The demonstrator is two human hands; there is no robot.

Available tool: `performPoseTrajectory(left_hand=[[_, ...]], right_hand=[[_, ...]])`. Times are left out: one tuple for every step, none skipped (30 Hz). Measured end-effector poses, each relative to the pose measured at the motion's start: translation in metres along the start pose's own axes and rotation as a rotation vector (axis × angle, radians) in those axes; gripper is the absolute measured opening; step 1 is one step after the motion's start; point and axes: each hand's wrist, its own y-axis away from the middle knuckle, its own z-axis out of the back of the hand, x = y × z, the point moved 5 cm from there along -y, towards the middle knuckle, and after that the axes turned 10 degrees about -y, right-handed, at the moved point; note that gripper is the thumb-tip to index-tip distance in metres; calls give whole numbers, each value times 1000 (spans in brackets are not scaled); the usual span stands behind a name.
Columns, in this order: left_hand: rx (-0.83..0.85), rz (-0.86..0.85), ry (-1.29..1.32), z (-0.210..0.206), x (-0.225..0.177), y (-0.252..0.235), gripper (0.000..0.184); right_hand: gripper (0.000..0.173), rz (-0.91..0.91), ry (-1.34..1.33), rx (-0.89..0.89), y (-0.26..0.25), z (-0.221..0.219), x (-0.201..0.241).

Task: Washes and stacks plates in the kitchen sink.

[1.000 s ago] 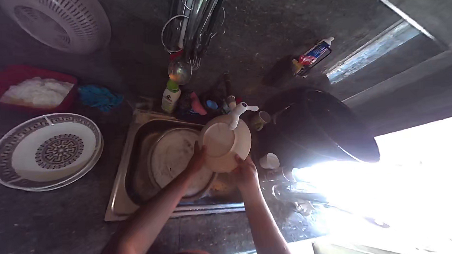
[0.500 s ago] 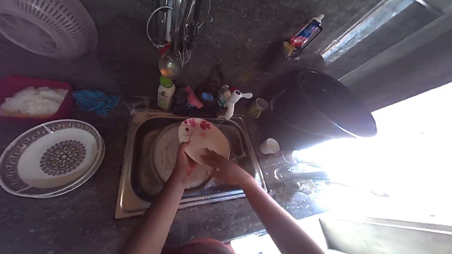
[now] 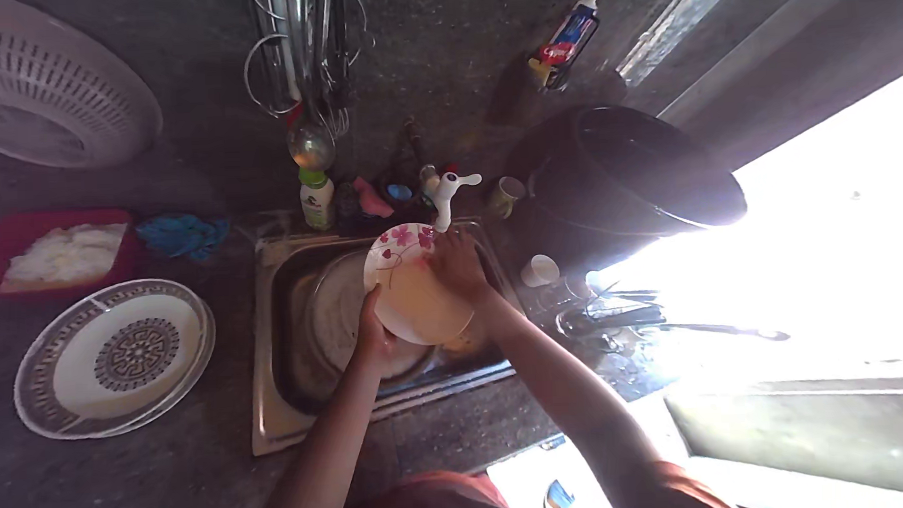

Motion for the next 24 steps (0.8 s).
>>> performPoseTrajectory(left_hand=[[-32, -24, -37, 5, -6, 0, 43], [-68, -77, -93, 11, -14, 0, 40], [-102, -169, -199, 19, -26, 2, 37], [-135, -293, -371, 27, -41, 6, 35], [-169, -411, -585, 36, -58, 13, 34], [-213, -509, -806, 44, -76, 24, 34], [-267, -588, -992, 53, -93, 35, 35], [-327, -662, -1135, 63, -110, 48, 36], [-399, -764, -1256, 75, -128, 62, 38], [-486, -893, -1359, 91, -144, 74, 42], [-566, -976, -1438, 108, -161, 89, 45], [-648, -1019, -1481, 127, -177, 105, 48], [-749, -1010, -1494, 147, -192, 120, 52], [-859, -958, -1478, 168, -204, 136, 55], [-968, -880, -1428, 190, -213, 148, 57], [-1049, -791, -1344, 212, -217, 159, 56], [-1098, -700, -1228, 233, -217, 168, 52], [-1121, -619, -1073, 253, -209, 174, 47], [-1130, -550, -896, 271, -196, 177, 44], [-1127, -500, -719, 292, -182, 176, 43], [-1126, -452, -564, 310, -168, 173, 43], [-1121, -415, -434, 324, -156, 170, 42], [-1115, -389, -337, 333, -146, 167, 41], [-1109, -375, -270, 339, -139, 164, 40]], right_hand=[[70, -78, -61, -14, 6, 5, -5], [71, -169, -160, -25, 15, 9, -13], [68, -263, -266, 1, 24, 10, -23], [62, -333, -351, 55, 33, 7, -34], [54, -372, -388, 124, 41, 0, -43], [48, -386, -374, 187, 51, -10, -47], [46, -409, -346, 244, 61, -22, -50], [46, -437, -328, 283, 72, -37, -51], [47, -451, -313, 316, 82, -50, -47], [48, -454, -291, 336, 89, -65, -40], [50, -439, -262, 351, 96, -80, -33], [54, -403, -222, 367, 101, -94, -23], [59, -331, -179, 386, 106, -107, -12], [65, -225, -149, 411, 109, -121, -1], [71, -109, -137, 453, 112, -138, 10], [76, -26, -131, 510, 116, -152, 21], [75, 10, -137, 566, 121, -164, 31], [69, 7, -149, 592, 126, -170, 40], [63, -4, -136, 592, 129, -175, 45], [60, -11, -109, 587, 129, -178, 50], [58, -14, -72, 588, 128, -179, 57], [58, -23, -38, 609, 128, -178, 65], [57, -34, 1, 640, 131, -176, 73], [57, -35, 30, 670, 133, -175, 78]])
